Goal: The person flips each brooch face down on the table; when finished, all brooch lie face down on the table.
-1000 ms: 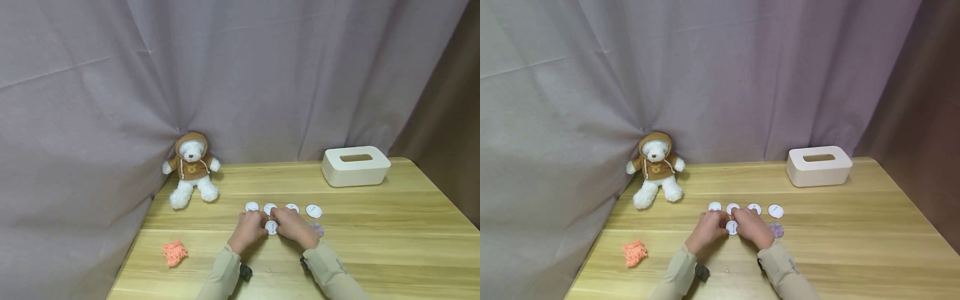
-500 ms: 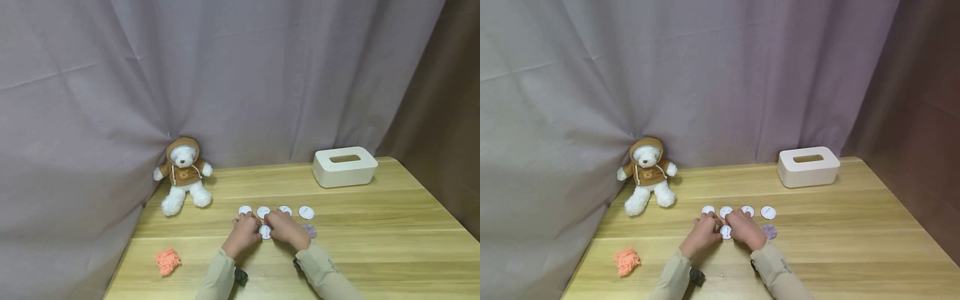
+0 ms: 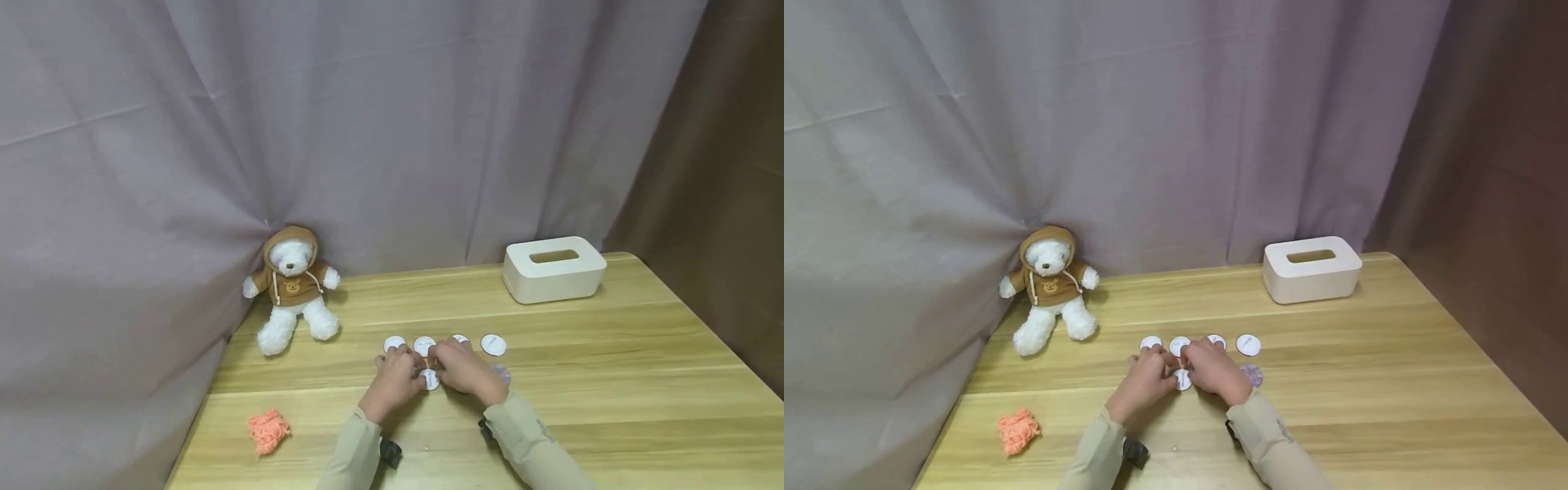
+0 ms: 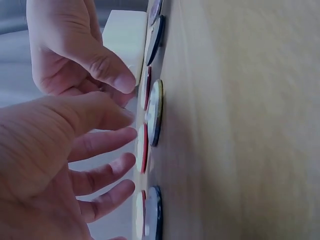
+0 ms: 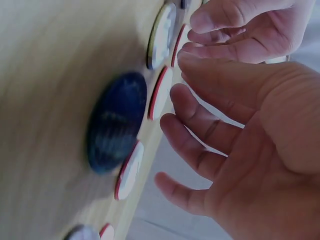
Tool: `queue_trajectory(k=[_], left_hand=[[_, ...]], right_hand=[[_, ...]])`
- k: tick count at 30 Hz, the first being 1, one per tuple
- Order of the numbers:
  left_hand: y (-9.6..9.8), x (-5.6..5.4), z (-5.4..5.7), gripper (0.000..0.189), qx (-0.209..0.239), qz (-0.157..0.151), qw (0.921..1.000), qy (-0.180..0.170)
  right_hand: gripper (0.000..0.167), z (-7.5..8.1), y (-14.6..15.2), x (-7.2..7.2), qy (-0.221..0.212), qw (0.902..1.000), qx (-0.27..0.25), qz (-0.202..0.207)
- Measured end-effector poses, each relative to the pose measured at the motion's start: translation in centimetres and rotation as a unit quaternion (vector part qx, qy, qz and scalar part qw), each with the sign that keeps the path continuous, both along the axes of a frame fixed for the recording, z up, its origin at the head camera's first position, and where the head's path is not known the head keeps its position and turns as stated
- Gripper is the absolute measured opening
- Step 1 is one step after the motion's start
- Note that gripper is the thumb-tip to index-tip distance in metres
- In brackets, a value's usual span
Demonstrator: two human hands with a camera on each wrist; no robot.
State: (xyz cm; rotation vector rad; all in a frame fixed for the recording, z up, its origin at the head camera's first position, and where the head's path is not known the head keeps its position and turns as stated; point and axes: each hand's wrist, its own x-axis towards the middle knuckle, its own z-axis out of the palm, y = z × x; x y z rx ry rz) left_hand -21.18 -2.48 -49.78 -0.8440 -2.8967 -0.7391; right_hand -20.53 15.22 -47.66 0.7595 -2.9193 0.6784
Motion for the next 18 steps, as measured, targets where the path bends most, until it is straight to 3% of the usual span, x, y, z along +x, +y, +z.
queue_trajectory(k=[7,11,18], left_hand=[[0.8,0.1,0.5,0.029,0.015,-0.011,0.9997,-0.015],[1.6,0.1,0.6,0.033,0.011,-0.029,0.9995,-0.007],[2.8,0.3,0.7,0.039,-0.009,-0.058,0.9982,0.014]], right_hand=[[0.009,0.8,1.1,0.1,-0.026,0.9992,0.005,-0.030],[0.007,1.2,2.3,0.5,-0.028,0.9988,0.009,-0.039],[0.020,1.7,3.6,1.1,-0.025,0.9987,0.016,-0.042]])
